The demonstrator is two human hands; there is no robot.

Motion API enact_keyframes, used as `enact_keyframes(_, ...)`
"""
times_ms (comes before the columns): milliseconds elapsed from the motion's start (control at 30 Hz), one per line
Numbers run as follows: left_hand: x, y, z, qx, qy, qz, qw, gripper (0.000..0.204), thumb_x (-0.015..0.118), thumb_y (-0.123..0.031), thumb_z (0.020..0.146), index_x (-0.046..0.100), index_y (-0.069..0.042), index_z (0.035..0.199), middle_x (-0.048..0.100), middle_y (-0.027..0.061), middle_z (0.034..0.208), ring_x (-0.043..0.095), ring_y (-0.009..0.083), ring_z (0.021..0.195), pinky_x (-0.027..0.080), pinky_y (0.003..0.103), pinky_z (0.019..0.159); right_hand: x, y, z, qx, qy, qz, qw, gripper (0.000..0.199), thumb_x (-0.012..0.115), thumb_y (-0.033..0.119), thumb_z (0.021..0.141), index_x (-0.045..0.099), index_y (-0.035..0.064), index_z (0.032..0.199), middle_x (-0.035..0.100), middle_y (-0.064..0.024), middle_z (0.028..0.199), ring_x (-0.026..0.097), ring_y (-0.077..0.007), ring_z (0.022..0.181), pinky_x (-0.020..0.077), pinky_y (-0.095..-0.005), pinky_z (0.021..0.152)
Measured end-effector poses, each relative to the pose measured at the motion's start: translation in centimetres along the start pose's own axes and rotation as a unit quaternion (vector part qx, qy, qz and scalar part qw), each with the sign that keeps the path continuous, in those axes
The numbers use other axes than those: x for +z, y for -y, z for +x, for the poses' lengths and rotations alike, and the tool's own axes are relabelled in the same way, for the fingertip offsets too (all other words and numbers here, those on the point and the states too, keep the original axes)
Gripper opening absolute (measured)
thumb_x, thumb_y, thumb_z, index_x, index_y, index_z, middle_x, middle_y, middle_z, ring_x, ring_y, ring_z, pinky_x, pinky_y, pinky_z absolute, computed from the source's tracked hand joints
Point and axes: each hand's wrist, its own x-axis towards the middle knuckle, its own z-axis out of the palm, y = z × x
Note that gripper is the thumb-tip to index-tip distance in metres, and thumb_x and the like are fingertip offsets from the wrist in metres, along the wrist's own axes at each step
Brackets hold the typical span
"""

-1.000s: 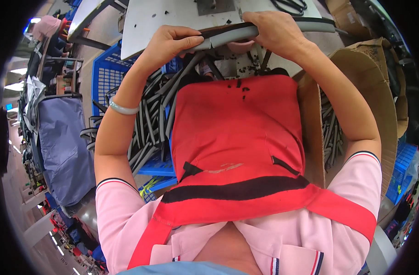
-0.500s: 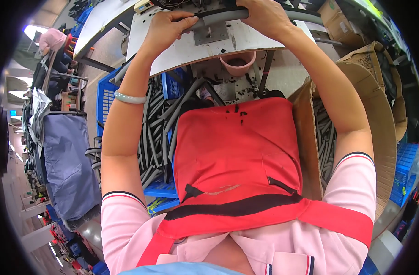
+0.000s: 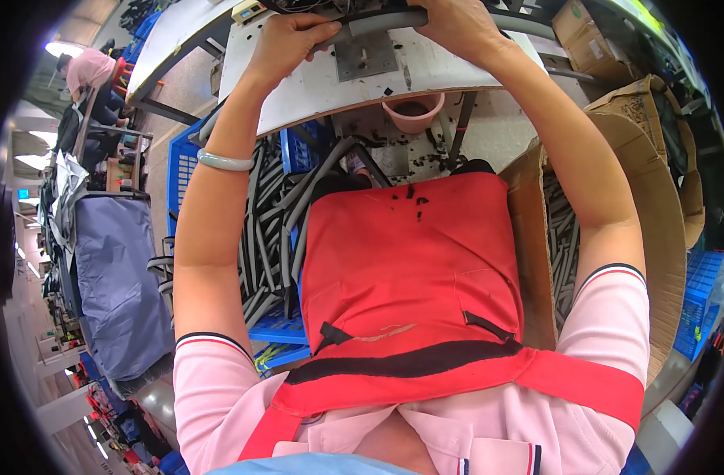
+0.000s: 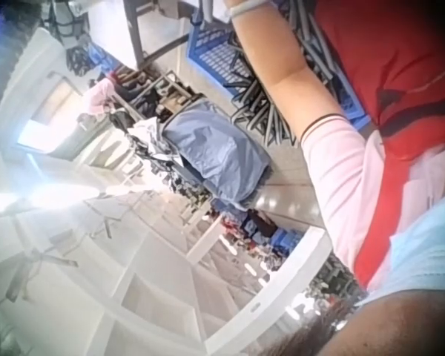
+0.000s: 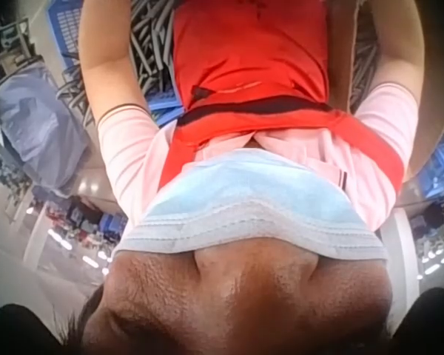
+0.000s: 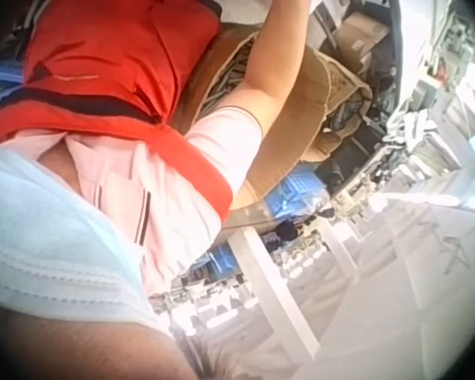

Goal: Feeding long foam strips into an industrial machine and trimming them with scissors at a factory workstation.

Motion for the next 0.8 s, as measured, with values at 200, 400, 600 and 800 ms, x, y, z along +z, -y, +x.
enact_keyframes(200,-0.6,0.8,1.4,0.007,0.033,-0.021,0.999,0.030,0.066,-0.031,0.088,0.074,-0.005,0.101,0.067,0.0023,0.073,0.054,0.0069,0.061,0.044,0.022,0.058,0.6,0.1,2.0,0.176,0.154,-0.276,0.932,0.021,0.064,0.022,0.077,0.064,0.0047,0.089,0.066,-0.0194,0.080,0.064,-0.0392,0.080,0.0507,-0.0471,0.070)
enact_keyframes(400,-2.5,0.7,-0.1,0.091,0.017,-0.214,0.973,0.023,0.065,-0.019,0.088,0.073,0.001,0.083,0.059,0.0043,0.062,0.055,0.0138,0.058,0.046,0.034,0.056,-0.3,0.7,2.3,0.221,0.095,-0.304,0.922,0.022,0.068,0.021,0.077,0.063,0.0022,0.086,0.066,-0.0205,0.079,0.065,-0.0388,0.080,0.0511,-0.0467,0.070)
enact_keyframes(600,0.3,-3.7,-4.0,0.152,0.089,0.093,0.980,0.026,0.067,-0.019,0.083,0.067,0.007,0.079,0.063,0.0149,0.062,0.058,0.0190,0.054,0.047,0.036,0.054,7.0,12.8,-4.1,-0.028,0.297,-0.108,0.948,0.017,0.060,0.009,0.076,0.063,0.0040,0.092,0.056,-0.0116,0.126,0.054,-0.0293,0.116,0.0497,-0.0420,0.091)
enact_keyframes(800,4.1,-8.1,-4.1,-0.012,0.164,-0.094,0.982,0.024,0.068,-0.014,0.084,0.066,0.006,0.072,0.058,0.0088,0.056,0.051,0.0123,0.046,0.042,0.031,0.043,11.6,13.0,-6.5,-0.030,0.360,-0.232,0.903,0.013,0.068,0.016,0.071,0.065,0.0091,0.081,0.068,-0.0100,0.081,0.066,-0.0228,0.090,0.0448,-0.0305,0.082)
